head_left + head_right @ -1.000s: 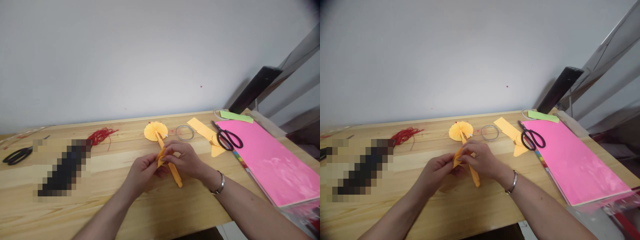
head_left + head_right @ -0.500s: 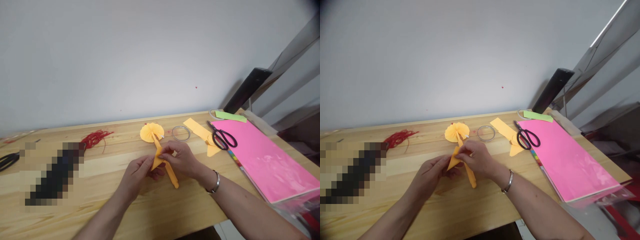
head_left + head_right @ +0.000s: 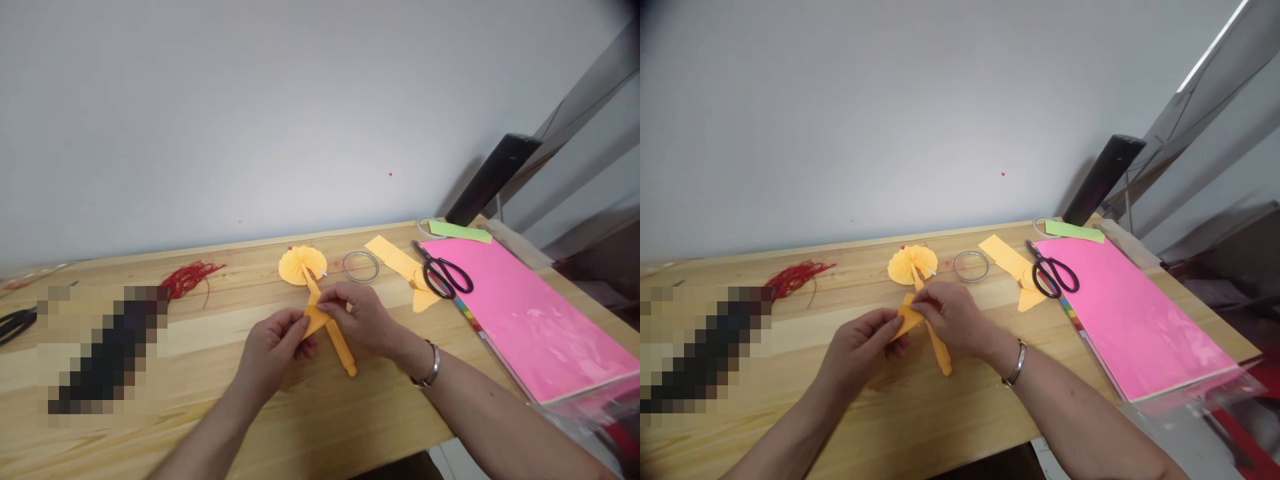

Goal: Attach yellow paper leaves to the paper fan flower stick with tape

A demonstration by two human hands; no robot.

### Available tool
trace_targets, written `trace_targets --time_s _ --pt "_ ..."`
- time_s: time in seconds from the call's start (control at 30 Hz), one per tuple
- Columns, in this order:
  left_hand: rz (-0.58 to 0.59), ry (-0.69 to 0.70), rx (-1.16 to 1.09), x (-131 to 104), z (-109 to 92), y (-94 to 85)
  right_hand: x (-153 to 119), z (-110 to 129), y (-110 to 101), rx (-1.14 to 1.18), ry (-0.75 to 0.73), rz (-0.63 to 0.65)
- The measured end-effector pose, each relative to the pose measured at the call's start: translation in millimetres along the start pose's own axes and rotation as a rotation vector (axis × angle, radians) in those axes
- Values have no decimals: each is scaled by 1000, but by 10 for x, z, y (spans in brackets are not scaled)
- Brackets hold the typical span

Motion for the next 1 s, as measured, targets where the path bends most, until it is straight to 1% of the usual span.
trace_targets --time_s 0.07,0.1,0.17,0.2,0.23,0.27,0.33,0.37,0.4,0.47,0.53,0.67,0.8,0.9,1.0 --pt "-28 19 -12 -5 -22 -11 19 -47 -74 -69 24 -38" --pt "-41 24 -20 -5 -27 -22 35 -83 -131 -140 45 -57" --pt "-35 7 -28 3 -9 -30 77 -191 -293 -382 115 -93" --pt "-23 -7 -29 8 7 -29 101 -262 -386 -562 164 -92" --pt "-13 -18 -29 13 21 -28 121 -351 -488 -744 226 -81" --pt "-6 -26 -32 15 33 -28 134 -470 -578 -895 308 -31" --pt "-16 -23 -40 13 38 -35 129 -729 -755 -1075 474 77" --pt "-29 -14 -43 9 32 -40 113 -857 -819 -1105 548 138" --pt "-39 -5 -44 4 25 -43 100 -954 -883 -1108 597 156" --pt "-46 13 -34 -1 9 -41 84 -1089 -950 -1103 642 179" --pt "-25 13 -19 8 14 -30 79 -1155 -958 -1095 652 189" --pt "27 0 43 45 70 -15 85 -1153 -926 -1097 645 193" --pt "-11 85 180 42 56 -31 76 -1129 -956 -1098 670 169" --pt "8 135 293 18 31 1 61 -1120 -1009 -1092 691 126" --pt "27 141 330 8 18 15 55 -1111 -1058 -1073 701 87"
Point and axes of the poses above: each hand's wrist, its own x-axis towards the middle knuckle, its own y-axis out of the palm, z = x × y, the point moved 8 cm from there along x, towards the middle knuckle, and after that the axes turned 9 degrees about -x, right-handed, at the moved point
